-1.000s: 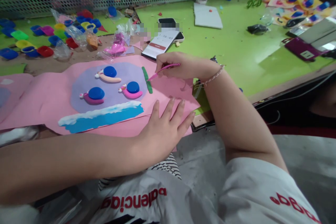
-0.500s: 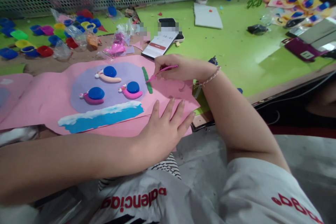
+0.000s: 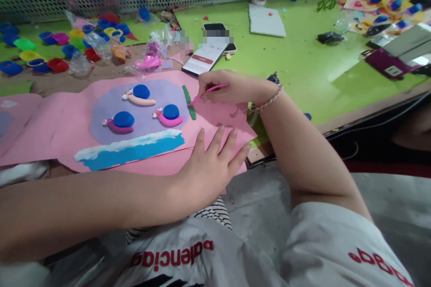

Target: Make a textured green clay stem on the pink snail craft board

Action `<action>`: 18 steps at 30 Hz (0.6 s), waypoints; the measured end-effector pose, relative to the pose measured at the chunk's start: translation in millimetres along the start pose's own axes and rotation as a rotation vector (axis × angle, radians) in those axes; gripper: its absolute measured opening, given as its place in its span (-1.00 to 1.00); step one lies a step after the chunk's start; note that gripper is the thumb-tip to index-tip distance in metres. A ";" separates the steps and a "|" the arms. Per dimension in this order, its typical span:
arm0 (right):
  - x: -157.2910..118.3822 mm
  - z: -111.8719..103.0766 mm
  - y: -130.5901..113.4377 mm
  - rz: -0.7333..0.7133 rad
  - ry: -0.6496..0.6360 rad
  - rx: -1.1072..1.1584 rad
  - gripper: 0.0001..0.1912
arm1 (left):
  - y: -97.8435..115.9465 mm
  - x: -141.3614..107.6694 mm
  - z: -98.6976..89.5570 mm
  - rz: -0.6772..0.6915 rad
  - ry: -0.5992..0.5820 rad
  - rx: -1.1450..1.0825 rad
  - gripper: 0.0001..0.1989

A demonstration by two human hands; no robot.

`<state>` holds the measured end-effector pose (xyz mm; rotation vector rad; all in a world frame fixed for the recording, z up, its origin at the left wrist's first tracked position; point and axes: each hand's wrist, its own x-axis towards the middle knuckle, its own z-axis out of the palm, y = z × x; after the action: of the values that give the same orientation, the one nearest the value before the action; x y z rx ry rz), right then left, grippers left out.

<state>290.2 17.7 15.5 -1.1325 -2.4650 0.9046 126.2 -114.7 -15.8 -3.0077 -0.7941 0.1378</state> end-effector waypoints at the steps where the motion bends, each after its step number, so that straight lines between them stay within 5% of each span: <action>1: -0.1 0.2 -0.2 0.002 -0.001 -0.004 -0.87 | -0.2 0.0 0.4 -0.001 0.006 0.005 -0.30; 18: -0.7 0.1 -2.0 -0.038 0.067 0.014 -0.92 | 0.1 -0.7 -0.8 -0.006 0.023 0.014 -0.35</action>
<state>289.4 16.1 16.7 -1.0894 -2.4148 0.8577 125.7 -115.1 -14.9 -2.9883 -0.7963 0.1077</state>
